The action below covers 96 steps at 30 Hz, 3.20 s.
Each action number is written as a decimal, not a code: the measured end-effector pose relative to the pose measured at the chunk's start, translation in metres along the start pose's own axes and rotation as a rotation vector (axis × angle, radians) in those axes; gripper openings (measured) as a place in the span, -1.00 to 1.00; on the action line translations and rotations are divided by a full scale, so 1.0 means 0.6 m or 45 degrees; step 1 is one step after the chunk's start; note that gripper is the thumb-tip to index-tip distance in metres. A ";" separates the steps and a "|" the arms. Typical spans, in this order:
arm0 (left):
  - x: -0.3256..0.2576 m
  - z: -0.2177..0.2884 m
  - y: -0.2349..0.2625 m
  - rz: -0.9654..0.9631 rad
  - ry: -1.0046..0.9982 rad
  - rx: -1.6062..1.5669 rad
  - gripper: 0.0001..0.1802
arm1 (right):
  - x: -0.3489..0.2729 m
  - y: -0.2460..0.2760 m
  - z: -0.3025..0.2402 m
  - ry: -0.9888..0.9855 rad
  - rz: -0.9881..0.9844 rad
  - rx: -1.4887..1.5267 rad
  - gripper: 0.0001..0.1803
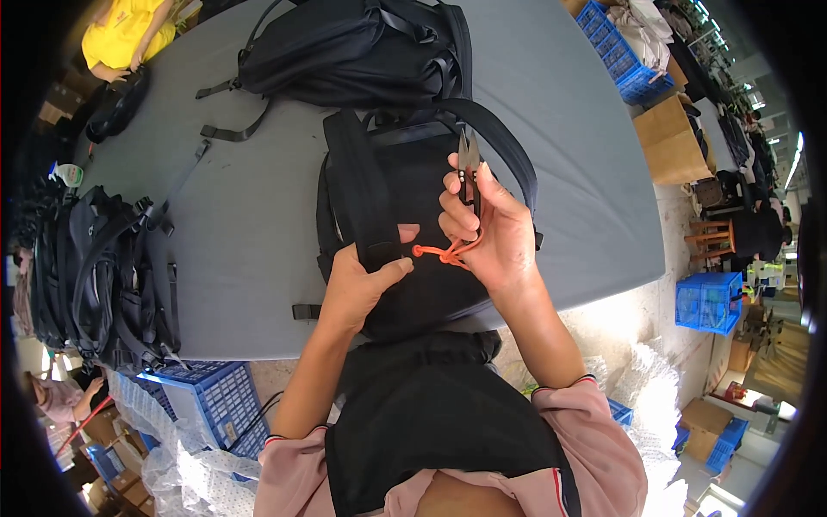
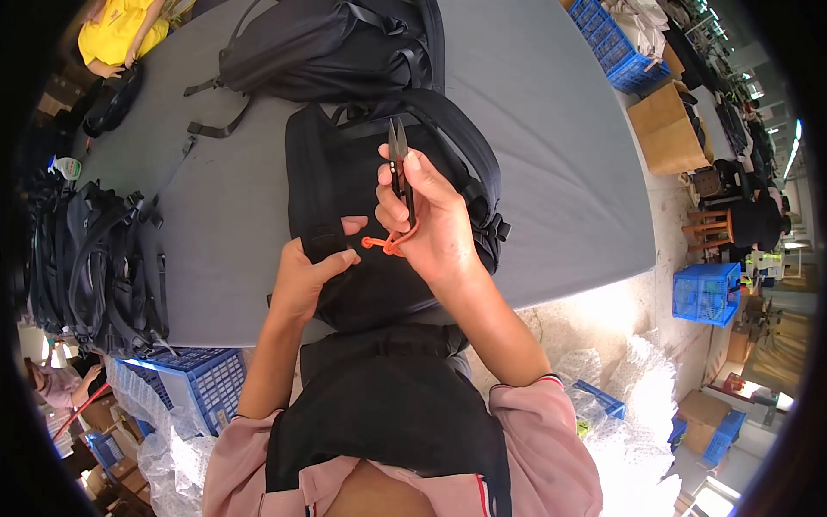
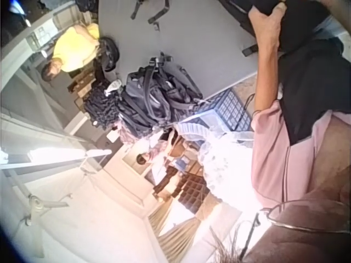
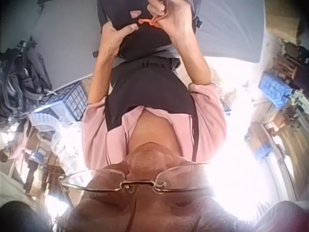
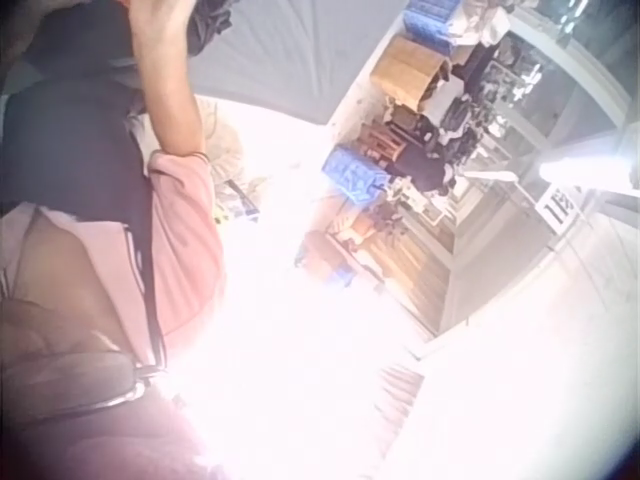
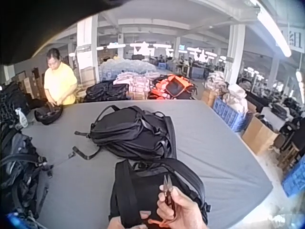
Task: Using pliers to trim or adjust strap components on black backpacks in a manufacturing setting.
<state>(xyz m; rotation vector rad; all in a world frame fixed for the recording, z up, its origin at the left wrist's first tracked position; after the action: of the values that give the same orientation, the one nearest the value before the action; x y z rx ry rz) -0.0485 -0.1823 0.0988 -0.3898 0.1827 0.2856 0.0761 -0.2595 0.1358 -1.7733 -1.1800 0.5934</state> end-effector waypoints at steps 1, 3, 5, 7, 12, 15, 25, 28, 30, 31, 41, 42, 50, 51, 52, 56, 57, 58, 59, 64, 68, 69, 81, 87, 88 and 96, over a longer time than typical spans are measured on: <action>0.001 0.001 -0.002 -0.039 -0.019 0.058 -0.62 | 0.001 0.003 -0.002 0.008 0.021 -0.003 -0.63; 0.002 0.002 -0.011 -0.039 -0.028 0.071 -0.62 | 0.002 0.002 -0.002 0.016 0.044 -0.004 -0.63; 0.002 0.008 -0.016 -0.036 -0.042 0.085 -0.61 | 0.004 0.000 -0.002 0.036 0.104 -0.004 -0.64; -0.001 0.000 -0.008 0.015 0.084 -0.065 -0.55 | 0.003 -0.001 0.003 -0.006 0.081 -0.066 -0.64; -0.018 0.002 0.012 0.035 0.023 -0.088 -0.38 | -0.028 -0.001 0.008 -0.131 0.111 -1.256 -0.82; -0.036 0.008 -0.003 -0.098 0.035 -0.021 -0.35 | -0.022 0.012 0.057 -0.384 0.064 -1.200 -0.86; -0.112 -0.022 0.033 0.615 -0.007 0.554 -0.09 | 0.052 0.012 0.157 -0.293 -0.049 -1.649 -0.74; -0.101 -0.018 0.031 0.764 -0.091 1.092 -0.21 | 0.063 -0.006 0.171 -0.289 -0.063 -2.025 -0.72; -0.098 -0.021 0.041 0.761 -0.013 1.211 -0.29 | 0.063 -0.011 0.161 -0.310 -0.095 -2.251 -0.64; -0.093 -0.021 0.043 0.734 0.074 1.332 -0.38 | 0.062 -0.007 0.155 -0.402 -0.119 -2.312 -0.54; -0.041 0.120 -0.058 0.085 -0.778 1.619 -0.76 | 0.081 0.006 0.100 -0.497 -0.094 -0.643 -0.68; -0.028 0.115 -0.053 0.004 -0.677 1.434 -0.77 | 0.075 0.013 0.106 -0.611 -0.055 -0.547 -0.64; -0.007 0.056 0.018 0.022 -0.363 0.041 -0.67 | 0.001 0.007 0.004 -0.069 0.005 -1.405 -0.91; -0.006 0.055 0.021 0.024 -0.361 0.039 -0.67 | -0.007 -0.006 0.001 -0.084 -0.023 -1.577 -0.87; -0.008 0.057 0.022 0.015 -0.376 0.049 -0.67 | -0.013 -0.024 -0.003 -0.100 -0.057 -1.748 -0.81; -0.015 0.062 0.017 -0.013 -0.351 0.115 -0.66 | -0.015 -0.066 -0.032 0.151 -0.263 -2.141 -0.71; -0.015 0.062 0.017 -0.012 -0.348 0.115 -0.66 | -0.012 -0.072 -0.034 0.239 -0.292 -2.142 -0.70; -0.014 0.063 0.015 -0.026 -0.361 0.151 -0.66 | -0.009 -0.071 -0.036 0.238 -0.290 -2.143 -0.70; -0.014 0.064 0.012 -0.039 -0.374 0.188 -0.66 | -0.008 -0.074 -0.035 0.256 -0.324 -2.224 -0.71; -0.017 0.056 0.015 -0.029 -0.344 0.122 -0.65 | -0.016 -0.082 -0.023 0.400 -0.415 -2.456 -0.71; -0.020 0.055 0.013 -0.018 -0.356 0.060 -0.65 | -0.026 -0.075 -0.025 0.467 -0.310 -2.315 -0.73; -0.021 0.055 0.014 -0.014 -0.357 0.060 -0.65 | -0.028 -0.073 -0.029 0.496 -0.271 -2.209 -0.73; 0.086 0.103 0.077 0.073 -0.444 0.533 -0.67 | -0.002 0.008 -0.001 0.194 0.045 -1.928 -0.74; 0.144 0.005 0.134 -0.229 0.053 0.524 -0.63 | 0.004 0.056 0.127 -0.322 -0.179 -1.905 -0.66; 0.120 0.024 0.144 -0.159 -0.097 0.483 -0.66 | 0.003 0.070 0.124 -0.287 -0.151 -1.925 -0.65; -0.118 -0.091 0.276 0.742 -0.081 1.229 -0.49 | 0.003 0.080 0.151 -0.413 -0.261 -2.286 -0.64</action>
<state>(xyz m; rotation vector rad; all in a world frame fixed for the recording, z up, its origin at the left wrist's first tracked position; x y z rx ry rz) -0.1727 -0.0739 0.0078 0.6454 0.3453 0.7342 0.0293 -0.2273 0.0500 -2.8600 -2.4345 -0.6629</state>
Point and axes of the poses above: each hand's wrist, its own x-axis towards the middle knuckle, its own y-axis out of the back of the hand, z = x × y, the point moved 7 cm from there along x, towards the middle knuckle, and after that the axes turned 15 degrees about -z, right-handed, at the moved point
